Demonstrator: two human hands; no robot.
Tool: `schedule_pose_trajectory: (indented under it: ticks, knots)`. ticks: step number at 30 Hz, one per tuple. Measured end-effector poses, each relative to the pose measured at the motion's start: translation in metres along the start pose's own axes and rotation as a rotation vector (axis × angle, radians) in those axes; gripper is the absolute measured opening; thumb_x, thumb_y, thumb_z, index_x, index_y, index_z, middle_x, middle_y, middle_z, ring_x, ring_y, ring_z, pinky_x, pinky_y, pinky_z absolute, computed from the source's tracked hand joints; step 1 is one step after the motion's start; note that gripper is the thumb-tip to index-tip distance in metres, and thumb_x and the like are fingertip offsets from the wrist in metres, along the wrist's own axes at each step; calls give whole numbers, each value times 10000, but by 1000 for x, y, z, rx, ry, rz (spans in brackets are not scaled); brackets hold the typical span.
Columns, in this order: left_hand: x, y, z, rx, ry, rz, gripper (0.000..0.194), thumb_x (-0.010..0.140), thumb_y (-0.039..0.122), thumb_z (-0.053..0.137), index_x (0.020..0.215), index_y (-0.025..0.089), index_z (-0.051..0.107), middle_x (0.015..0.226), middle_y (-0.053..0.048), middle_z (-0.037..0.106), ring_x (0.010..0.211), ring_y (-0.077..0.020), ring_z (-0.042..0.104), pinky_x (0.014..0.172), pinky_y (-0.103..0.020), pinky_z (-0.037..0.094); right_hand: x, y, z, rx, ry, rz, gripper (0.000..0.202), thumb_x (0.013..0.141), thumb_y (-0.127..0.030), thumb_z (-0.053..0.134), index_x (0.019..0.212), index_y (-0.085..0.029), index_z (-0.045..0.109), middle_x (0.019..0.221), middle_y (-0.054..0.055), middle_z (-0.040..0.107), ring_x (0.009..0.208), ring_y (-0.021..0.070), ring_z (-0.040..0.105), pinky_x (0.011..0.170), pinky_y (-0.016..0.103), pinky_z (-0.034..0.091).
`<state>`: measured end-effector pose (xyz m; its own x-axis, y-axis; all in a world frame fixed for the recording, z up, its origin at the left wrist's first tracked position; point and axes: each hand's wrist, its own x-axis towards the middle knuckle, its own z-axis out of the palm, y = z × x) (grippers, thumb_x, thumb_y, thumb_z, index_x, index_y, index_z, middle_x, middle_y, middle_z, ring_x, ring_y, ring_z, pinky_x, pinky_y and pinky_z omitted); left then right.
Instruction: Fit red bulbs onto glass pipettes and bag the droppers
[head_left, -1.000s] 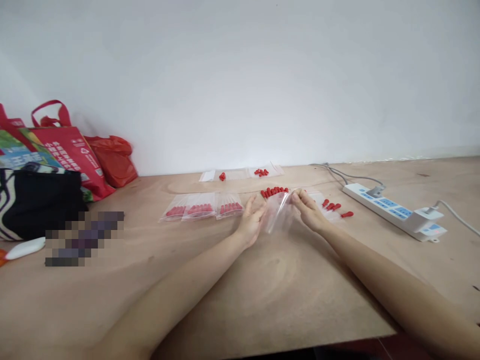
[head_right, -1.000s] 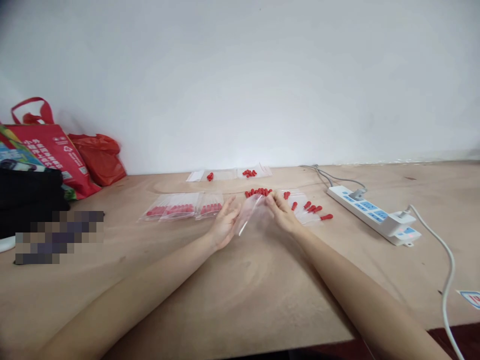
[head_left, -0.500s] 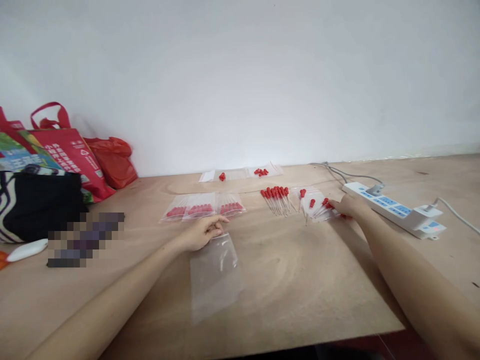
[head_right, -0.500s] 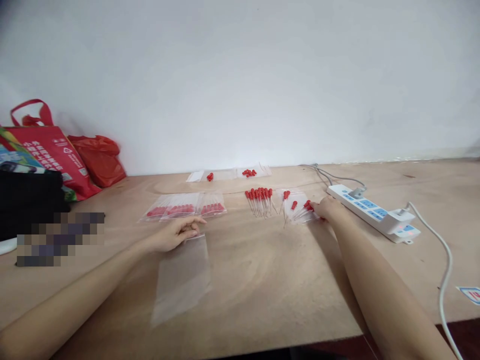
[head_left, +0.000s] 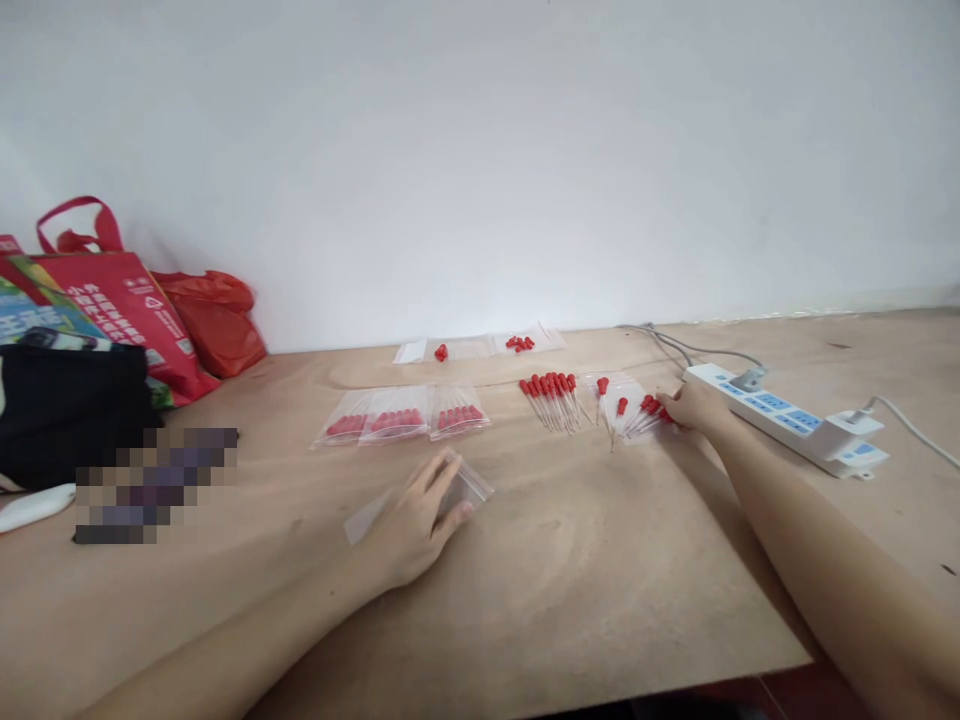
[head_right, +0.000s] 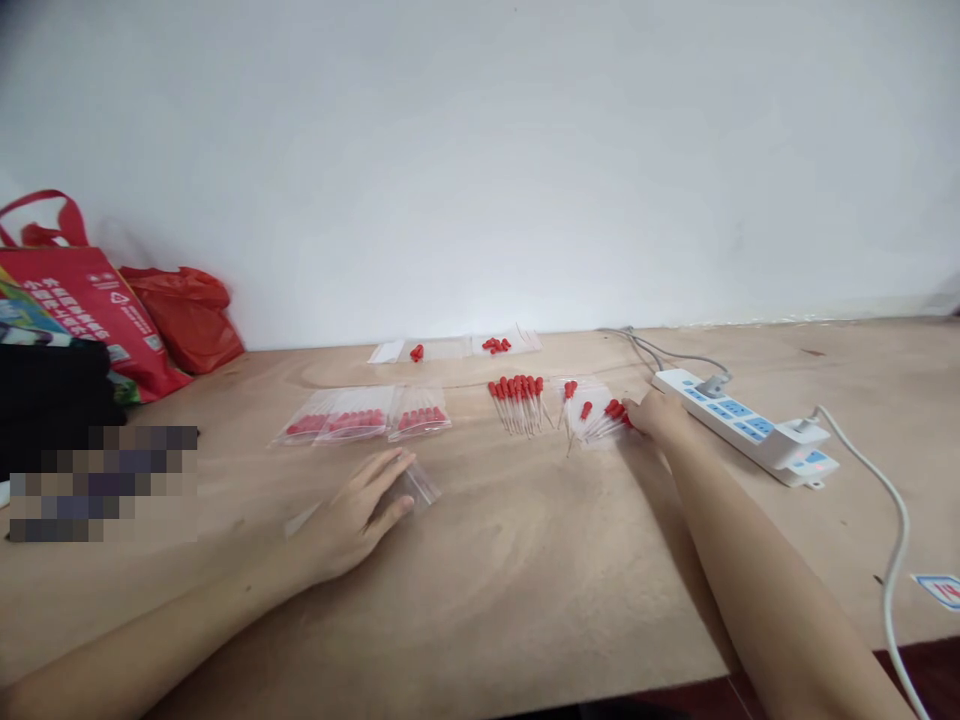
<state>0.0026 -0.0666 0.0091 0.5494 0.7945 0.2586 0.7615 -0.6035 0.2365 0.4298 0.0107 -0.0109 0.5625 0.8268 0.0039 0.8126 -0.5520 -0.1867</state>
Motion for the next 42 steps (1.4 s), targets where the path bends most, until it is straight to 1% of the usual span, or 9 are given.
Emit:
schedule_pose_trajectory:
  ticks: [2, 4, 8, 11, 16, 23, 29, 34, 42]
  knots:
    - [-9, 0, 2, -24, -114, -33, 532, 847, 435, 368, 1303, 167, 315, 1358, -139, 302, 1230, -276, 295, 960, -438, 308, -2, -5, 0, 72, -9, -62, 312, 742, -411, 490, 604, -159, 614, 507, 91, 577, 677, 244, 596, 653, 333, 427]
    - [-10, 3, 2, -63, -214, 11, 556, 846, 454, 363, 1327, 192, 267, 1393, -114, 235, 1265, -261, 229, 994, -428, 268, -4, -14, 2, 145, 35, -122, 251, 723, -379, 516, 630, -167, 615, 519, 69, 586, 629, 222, 590, 620, 314, 423]
    - [3, 12, 3, -141, -297, 122, 521, 847, 428, 377, 1311, 201, 309, 1401, -98, 212, 1282, -244, 186, 1017, -431, 225, -2, -35, 7, 222, 149, -237, 181, 704, -310, 534, 723, -154, 624, 691, 91, 629, 713, 211, 583, 623, 286, 415]
    - [15, 15, 7, -183, -273, 169, 500, 838, 420, 405, 1290, 217, 346, 1390, -96, 245, 1276, -248, 205, 1011, -457, 220, 4, -50, 8, 256, 169, -304, 176, 702, -267, 536, 794, -146, 624, 812, 99, 633, 816, 200, 564, 695, 271, 409]
    - [23, 18, 13, -225, -237, 245, 492, 830, 412, 433, 1286, 248, 346, 1372, -81, 291, 1265, -238, 242, 1008, -465, 218, 7, -64, 14, 357, 152, -335, 186, 733, -247, 507, 831, -147, 630, 855, 90, 639, 776, 170, 574, 704, 257, 410]
    - [22, 18, 13, -332, -185, 240, 458, 813, 359, 482, 1252, 254, 402, 1315, -73, 397, 1220, -240, 333, 992, -447, 273, 1, -57, 26, 528, 95, -233, 237, 759, -286, 478, 868, -136, 626, 750, 68, 660, 629, 137, 590, 542, 213, 427]
    - [23, 17, 15, -285, -208, 253, 441, 819, 364, 469, 1238, 234, 425, 1321, -82, 385, 1229, -239, 318, 994, -440, 276, 5, -56, 23, 558, 74, -178, 292, 692, -239, 530, 950, -130, 610, 822, 80, 654, 659, 144, 592, 565, 222, 435]
    - [24, 18, 13, -283, -198, 255, 427, 815, 355, 476, 1225, 237, 442, 1313, -82, 397, 1218, -240, 338, 985, -439, 292, 7, -57, 14, 527, 40, -168, 235, 599, -235, 591, 812, -156, 654, 727, 71, 648, 670, 186, 578, 571, 258, 419]
    - [24, 18, 15, -354, -163, 253, 418, 794, 334, 515, 1201, 247, 468, 1294, -73, 424, 1203, -243, 361, 984, -448, 291, 6, -67, 20, 646, -80, -204, 122, 606, -251, 597, 662, -157, 650, 497, 12, 583, 485, 122, 516, 459, 215, 383]
